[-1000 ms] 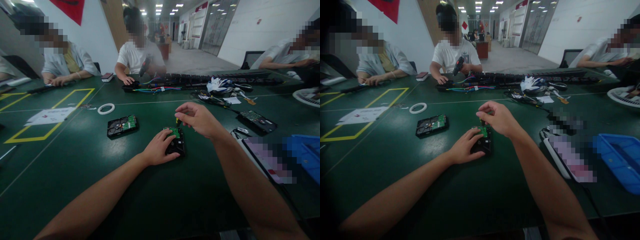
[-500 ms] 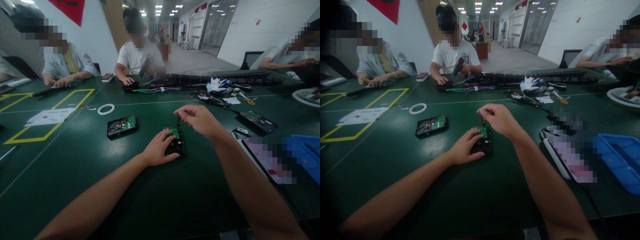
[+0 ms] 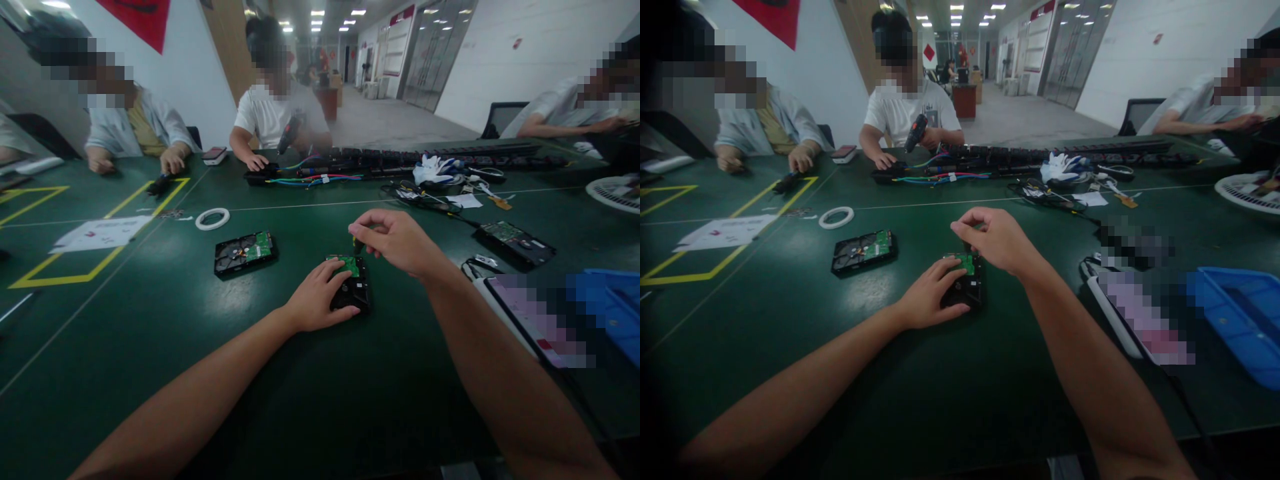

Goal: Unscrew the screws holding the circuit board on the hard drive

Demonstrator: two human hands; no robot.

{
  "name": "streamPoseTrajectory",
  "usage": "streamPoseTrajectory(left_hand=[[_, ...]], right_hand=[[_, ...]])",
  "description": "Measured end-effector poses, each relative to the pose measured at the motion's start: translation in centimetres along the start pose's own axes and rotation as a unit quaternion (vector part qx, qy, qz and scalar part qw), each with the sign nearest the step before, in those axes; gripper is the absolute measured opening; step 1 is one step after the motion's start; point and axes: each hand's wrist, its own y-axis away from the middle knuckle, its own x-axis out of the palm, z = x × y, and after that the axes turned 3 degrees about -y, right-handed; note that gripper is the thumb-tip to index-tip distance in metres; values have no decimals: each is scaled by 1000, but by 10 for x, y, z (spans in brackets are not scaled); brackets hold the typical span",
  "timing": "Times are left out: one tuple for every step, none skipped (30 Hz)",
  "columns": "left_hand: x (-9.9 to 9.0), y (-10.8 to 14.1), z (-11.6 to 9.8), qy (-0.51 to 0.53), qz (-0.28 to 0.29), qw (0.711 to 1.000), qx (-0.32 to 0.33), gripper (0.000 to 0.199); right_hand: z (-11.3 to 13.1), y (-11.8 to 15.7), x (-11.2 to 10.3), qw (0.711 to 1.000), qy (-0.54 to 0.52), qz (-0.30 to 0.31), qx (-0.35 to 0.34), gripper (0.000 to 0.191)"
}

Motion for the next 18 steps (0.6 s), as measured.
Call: streamPoseTrajectory(left_hand=[[0, 0, 0, -2, 1, 1000, 1, 82], [0, 0, 0, -3, 1, 1000, 2, 82], [0, 0, 0, -4, 2, 1000, 2, 83], [0, 0, -1, -3, 1, 1000, 2, 83], [0, 0, -1, -1, -1, 1000, 2, 83], [1, 0, -1, 1, -2, 1000, 2, 83], [1, 0, -1, 3, -4, 1000, 1, 82], [1, 0, -1, 5, -6, 1000, 0, 81], [1, 0, -1, 6, -6, 1000, 0, 81], [1, 0, -1, 7, -5, 1000, 0, 81], [0, 0, -1, 7, -5, 1000, 0, 81], [0, 0, -1, 7, -5, 1000, 1, 81], [0, 0, -1, 7, -5, 1000, 1, 82], [0, 0, -1, 6, -5, 1000, 1, 82], [0, 0, -1, 5, -4, 1000, 1, 82], [0, 0, 0, 3, -3, 1000, 2, 81], [0, 0, 0, 1, -2, 1000, 3, 81], [0, 0, 0, -1, 0, 1000, 3, 82]], right_hand=[[-1, 0, 0, 1000, 9, -2, -6, 24], [-2, -1, 0, 1000, 13, -2, -11, 24], [-2, -1, -1, 1000, 12, -1, -15, 23], [-2, -1, -1, 1000, 8, -2, -17, 23], [-2, -1, -1, 1000, 2, -5, -16, 23], [-1, -1, -1, 1000, -4, -8, -11, 25], [0, 0, -1, 1000, -8, -12, -3, 28], [1, 0, -1, 1000, -11, -16, 6, 31], [2, 0, -1, 1000, -13, -19, 14, 35], [2, 1, 0, 999, -17, -17, 21, 37], [3, 1, 0, 999, -24, -12, 26, 38], [2, 1, 0, 999, -33, -6, 27, 38], [2, 0, 0, 999, -42, 0, 25, 35], [1, 0, 0, 999, -47, 5, 19, 32], [0, 0, 0, 999, -48, 6, 11, 28], [0, 0, 0, 999, -44, 4, 1, 23], [-1, -1, 0, 999, -35, 2, -7, 20], [-1, -1, 0, 1000, -23, -1, -14, 19]])
